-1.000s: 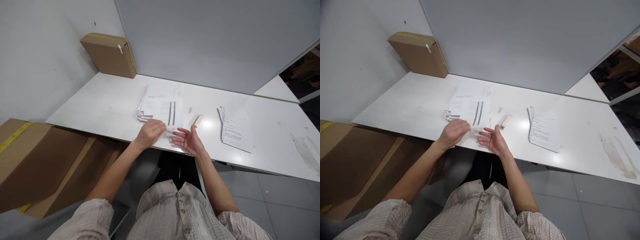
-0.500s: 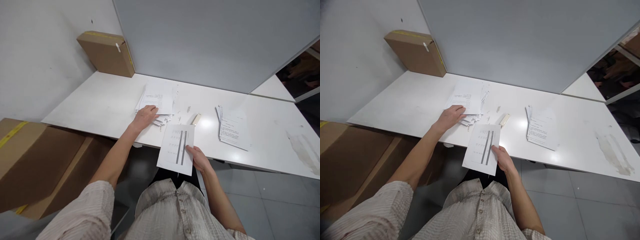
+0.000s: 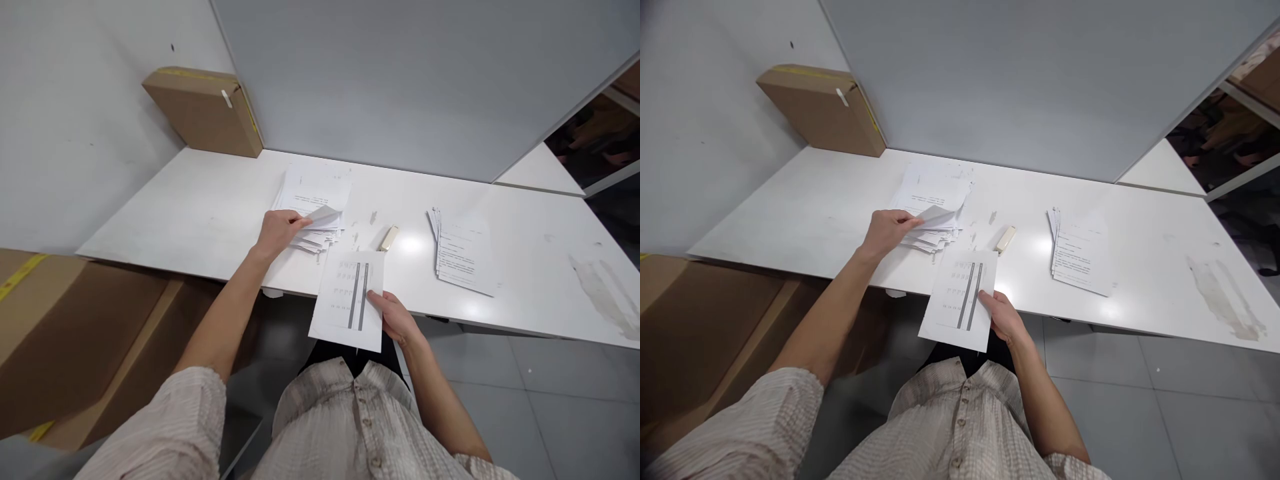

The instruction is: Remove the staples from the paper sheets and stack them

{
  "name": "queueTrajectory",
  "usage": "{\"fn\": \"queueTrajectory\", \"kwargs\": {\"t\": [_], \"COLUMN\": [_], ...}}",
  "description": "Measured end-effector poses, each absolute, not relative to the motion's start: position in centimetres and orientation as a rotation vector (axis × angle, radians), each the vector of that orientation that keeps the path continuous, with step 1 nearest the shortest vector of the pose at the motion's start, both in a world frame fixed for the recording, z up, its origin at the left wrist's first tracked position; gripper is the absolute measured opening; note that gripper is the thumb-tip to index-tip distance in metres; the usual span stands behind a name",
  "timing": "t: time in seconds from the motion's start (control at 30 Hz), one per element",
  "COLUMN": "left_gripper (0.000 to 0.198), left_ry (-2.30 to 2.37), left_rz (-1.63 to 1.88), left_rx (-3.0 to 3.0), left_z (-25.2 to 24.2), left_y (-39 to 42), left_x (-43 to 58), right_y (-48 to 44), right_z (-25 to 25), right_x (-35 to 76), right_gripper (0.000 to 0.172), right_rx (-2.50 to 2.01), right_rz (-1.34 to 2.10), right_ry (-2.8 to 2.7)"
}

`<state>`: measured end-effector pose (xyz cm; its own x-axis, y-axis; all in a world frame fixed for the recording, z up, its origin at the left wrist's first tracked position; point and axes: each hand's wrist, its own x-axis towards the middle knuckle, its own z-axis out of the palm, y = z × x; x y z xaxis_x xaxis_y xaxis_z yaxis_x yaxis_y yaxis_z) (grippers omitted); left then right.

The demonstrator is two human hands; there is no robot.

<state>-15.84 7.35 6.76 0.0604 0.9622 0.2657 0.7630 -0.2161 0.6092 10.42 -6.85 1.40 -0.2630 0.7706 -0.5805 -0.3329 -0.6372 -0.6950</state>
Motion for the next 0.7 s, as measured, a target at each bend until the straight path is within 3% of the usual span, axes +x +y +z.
{"fn": "queueTrajectory", "kwargs": {"t": [0.17, 0.43, 0.57, 0.7], "left_gripper": [0.018, 0.02, 0.016, 0.032], "left_ry": [1.447, 0.874, 0.85, 1.193], "left_rz": [1.106, 0.87, 0.812, 1.028], "left_rx": [2.405, 2.782, 2.651, 2.212], "left_z": [6.8, 4.3, 3.0, 2.3], "left_y": [2.2, -9.4, -10.2, -8.1], "left_x": [-14.9, -10.5, -10.2, -10.9], "right_y": [-7.1, -7.9, -8.7, -9.1], "right_z": [0.5, -0.4, 0.5, 1.0], "right_x": [10.7, 10.8, 10.8, 11.2], "right_gripper": [0.033, 0.059, 0.046, 0.043], "right_rx": [-1.225, -1.24, -1.239, -1.28], "right_rz": [1.944, 1.912, 1.851, 1.751], "right_ry": [-0.51, -0.452, -0.595, -0.735]}}
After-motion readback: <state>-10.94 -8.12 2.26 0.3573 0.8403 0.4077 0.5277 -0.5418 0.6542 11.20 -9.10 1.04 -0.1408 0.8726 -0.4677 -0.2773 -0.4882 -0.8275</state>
